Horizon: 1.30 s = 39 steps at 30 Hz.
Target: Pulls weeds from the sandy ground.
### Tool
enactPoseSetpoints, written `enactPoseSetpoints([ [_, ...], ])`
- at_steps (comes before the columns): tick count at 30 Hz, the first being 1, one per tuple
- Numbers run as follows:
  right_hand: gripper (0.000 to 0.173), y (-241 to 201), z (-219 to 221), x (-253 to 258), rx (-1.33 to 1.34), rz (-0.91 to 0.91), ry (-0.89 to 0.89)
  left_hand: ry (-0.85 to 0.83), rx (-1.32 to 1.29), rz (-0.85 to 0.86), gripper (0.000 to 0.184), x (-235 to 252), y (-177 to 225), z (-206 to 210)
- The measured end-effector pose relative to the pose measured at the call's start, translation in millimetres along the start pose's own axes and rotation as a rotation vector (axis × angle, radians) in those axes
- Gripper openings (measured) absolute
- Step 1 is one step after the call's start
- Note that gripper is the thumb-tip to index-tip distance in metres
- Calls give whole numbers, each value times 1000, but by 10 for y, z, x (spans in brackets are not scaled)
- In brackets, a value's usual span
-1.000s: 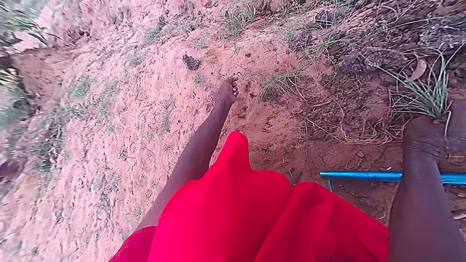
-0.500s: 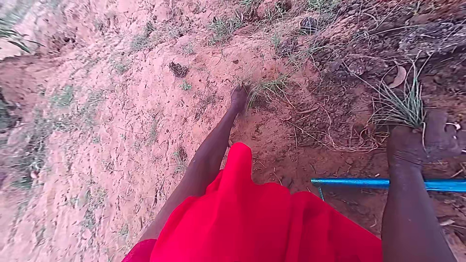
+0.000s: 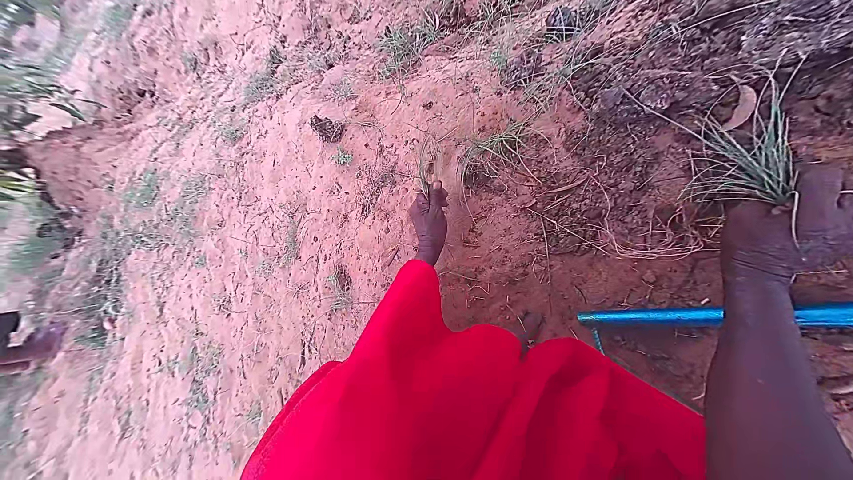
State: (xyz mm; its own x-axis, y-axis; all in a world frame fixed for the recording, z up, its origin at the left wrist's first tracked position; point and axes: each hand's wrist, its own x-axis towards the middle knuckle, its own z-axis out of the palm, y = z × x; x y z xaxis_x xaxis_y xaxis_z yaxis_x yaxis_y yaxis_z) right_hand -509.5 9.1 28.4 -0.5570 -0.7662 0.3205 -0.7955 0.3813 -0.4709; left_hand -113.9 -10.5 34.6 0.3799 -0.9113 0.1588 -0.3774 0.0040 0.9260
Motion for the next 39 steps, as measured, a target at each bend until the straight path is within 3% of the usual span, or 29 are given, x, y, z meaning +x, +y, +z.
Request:
enactPoseSetpoints([
  [2,37,60,71,21,17,-1,10,-40,13,-20,32,198,-1,2],
  [5,39,43,55,20,11,35,-22,-274,13,-149,18,620,-223,127],
  [8,37,-76,-43,13,-20,48,-19,-455,209,-191,23,980,-265,437],
  [11,35,-90,-61,-9,-51,1,13,-555,536,-160,38,1142,36,692],
  [15,33,-62,-43,-11,-54,-25,13,-550,863,149,35,1248,165,1012],
  [18,35,-46,-40,-21,-47,-27,10,-501,751,394,38,1222,-159,1231],
  [20,37,-46,-42,-22,-44,-29,13,-596,732,264,42,1115,6,1253],
  [21,36,-63,-51,-30,-52,-43,36,-680,729,94,43,1070,247,1214],
  [22,36,-86,-70,-35,-57,-51,41,-657,679,10,43,1044,335,1196],
  [25,35,-108,-81,-20,-84,-40,28,-255,429,170,40,1123,-149,1342],
  [26,35,-102,-68,-18,-83,-39,30,-212,384,136,41,1188,-199,1374],
  [30,33,-78,-64,-22,-62,-67,38,-267,264,-171,46,1255,-27,1440],
  [33,33,-73,-69,-34,-41,-75,41,-221,121,-352,46,1028,-9,1359],
  [36,32,-13,-25,-25,-43,-63,29,-138,-48,-440,39,592,-35,1093],
  [39,34,-54,-58,-14,-30,-34,-5,-62,-291,-411,28,339,-44,831],
])
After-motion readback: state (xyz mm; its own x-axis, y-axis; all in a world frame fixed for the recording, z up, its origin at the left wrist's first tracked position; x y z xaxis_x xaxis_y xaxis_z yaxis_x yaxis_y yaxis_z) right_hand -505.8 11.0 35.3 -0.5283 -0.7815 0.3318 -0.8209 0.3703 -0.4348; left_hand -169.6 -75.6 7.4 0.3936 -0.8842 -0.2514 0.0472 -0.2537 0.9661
